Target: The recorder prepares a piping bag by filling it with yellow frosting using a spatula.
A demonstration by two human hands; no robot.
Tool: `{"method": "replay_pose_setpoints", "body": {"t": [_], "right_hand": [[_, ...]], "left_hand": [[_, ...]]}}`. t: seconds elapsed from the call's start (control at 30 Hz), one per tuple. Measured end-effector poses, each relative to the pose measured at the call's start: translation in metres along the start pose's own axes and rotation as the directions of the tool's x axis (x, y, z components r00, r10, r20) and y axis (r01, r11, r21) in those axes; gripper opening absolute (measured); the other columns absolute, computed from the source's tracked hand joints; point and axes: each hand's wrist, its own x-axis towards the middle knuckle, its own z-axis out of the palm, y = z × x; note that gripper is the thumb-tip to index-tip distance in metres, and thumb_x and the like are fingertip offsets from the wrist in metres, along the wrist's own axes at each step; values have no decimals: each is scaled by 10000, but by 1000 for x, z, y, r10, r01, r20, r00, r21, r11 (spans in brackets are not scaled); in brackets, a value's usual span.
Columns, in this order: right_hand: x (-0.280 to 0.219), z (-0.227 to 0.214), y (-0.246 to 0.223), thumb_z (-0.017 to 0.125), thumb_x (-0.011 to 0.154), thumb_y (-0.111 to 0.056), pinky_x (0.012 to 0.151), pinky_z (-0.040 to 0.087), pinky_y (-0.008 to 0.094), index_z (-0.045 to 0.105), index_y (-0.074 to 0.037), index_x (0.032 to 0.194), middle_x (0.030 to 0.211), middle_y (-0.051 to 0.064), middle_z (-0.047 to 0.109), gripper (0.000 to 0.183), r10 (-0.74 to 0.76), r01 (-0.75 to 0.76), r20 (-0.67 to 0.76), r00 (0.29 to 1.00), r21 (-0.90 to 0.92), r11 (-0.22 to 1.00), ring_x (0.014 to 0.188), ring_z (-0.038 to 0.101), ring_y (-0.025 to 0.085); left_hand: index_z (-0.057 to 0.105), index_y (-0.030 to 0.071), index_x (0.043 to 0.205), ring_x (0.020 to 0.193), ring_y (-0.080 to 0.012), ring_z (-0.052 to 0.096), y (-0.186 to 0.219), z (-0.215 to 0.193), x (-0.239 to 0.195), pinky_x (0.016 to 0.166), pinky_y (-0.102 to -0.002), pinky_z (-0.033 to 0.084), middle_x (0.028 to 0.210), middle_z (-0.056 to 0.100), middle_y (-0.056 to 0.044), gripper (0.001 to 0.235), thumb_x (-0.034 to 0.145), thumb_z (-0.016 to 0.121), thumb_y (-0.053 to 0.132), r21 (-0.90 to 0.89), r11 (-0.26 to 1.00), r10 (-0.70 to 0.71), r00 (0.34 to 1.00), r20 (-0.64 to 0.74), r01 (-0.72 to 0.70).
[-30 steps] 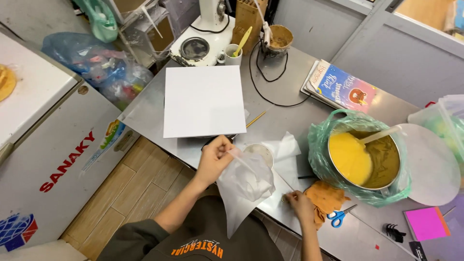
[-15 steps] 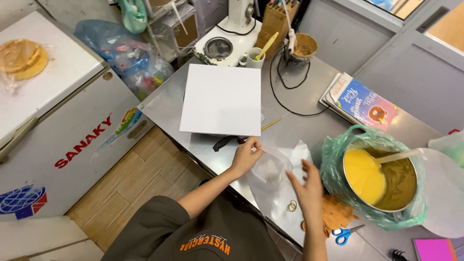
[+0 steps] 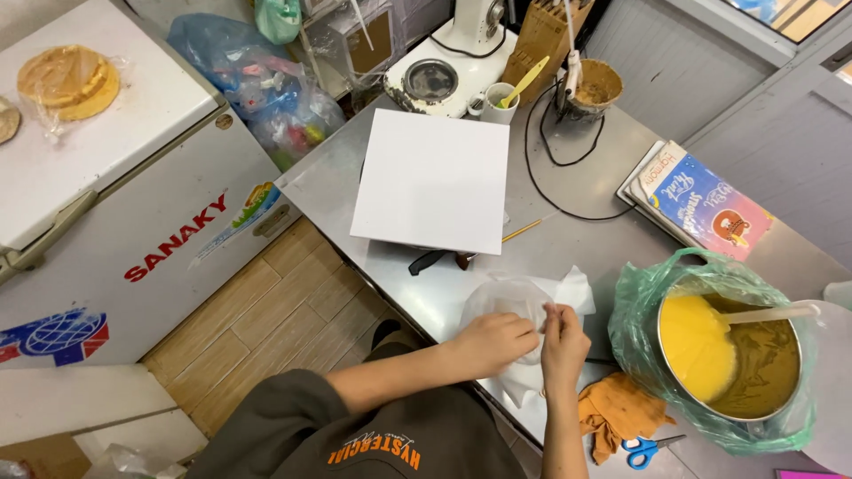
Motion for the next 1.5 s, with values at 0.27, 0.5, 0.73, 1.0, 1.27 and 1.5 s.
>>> {"method": "replay_pose_setpoints", "body": {"t": [0.27, 0.5, 0.73, 1.0, 1.27, 1.5], "right_hand": [[-10, -38, -75, 625, 925, -81, 561, 485, 286, 666, -40, 1021, 714, 95, 636, 112, -366, 339, 161, 917, 175, 925, 591, 610, 174], [-66, -6, -122, 770, 856, -125, 549, 530, 395, 697, -76, 935, 707, 115, 675, 119, -677, 628, 318, 664, 254, 736, 605, 683, 305], [-68, -8, -117, 762, 858, -96, 575, 543, 365, 683, -57, 954, 788, 122, 719, 130, -716, 621, 299, 631, 358, 697, 651, 701, 292], [-54, -28, -14, 681, 982, -94, 535, 364, 240, 679, -37, 1032, 660, 37, 561, 76, -99, 100, -16, 995, 211, 972, 594, 461, 87], [-83, -40, 22, 605, 1023, -77, 523, 334, 180, 572, -13, 988, 706, -15, 539, 80, -69, 121, -106, 992, 640, 758, 570, 453, 32], [-33, -35, 28, 566, 1060, -132, 503, 280, 211, 577, -10, 1026, 699, -21, 474, 126, 163, -119, 15, 986, 751, 650, 574, 370, 44]], "left_hand": [[680, 115, 1226, 942, -314, 701, -29, -19, 44, 801, -412, 577, 1116, 734, -150, 368, 863, 627, 138, -211, 974, -98, 992, -81, 79], [414, 127, 1578, 1171, -247, 547, -34, -34, 60, 1031, -375, 452, 1417, 581, -180, 504, 1081, 486, 170, -920, 344, -248, 963, 103, 187], [329, -29, 1583, 1472, -311, 422, -7, -71, 61, 1216, -376, 352, 1588, 429, -235, 535, 1066, 436, 61, -249, 968, -11, 998, -56, -3], [688, 48, 1270, 1330, -292, 569, 25, -45, 5, 1140, -419, 443, 1394, 630, -143, 300, 1063, 543, 212, 310, 924, -348, 823, 448, 222], [585, -24, 1361, 1242, -359, 517, 90, -120, -2, 1036, -500, 355, 1365, 573, -229, 714, 823, 707, 430, 291, 939, -184, 983, -23, 183], [640, 61, 1136, 1000, -271, 717, 31, -18, 8, 843, -404, 585, 1068, 726, -104, 200, 1019, 651, 223, 290, 928, -287, 944, 163, 233]]}}
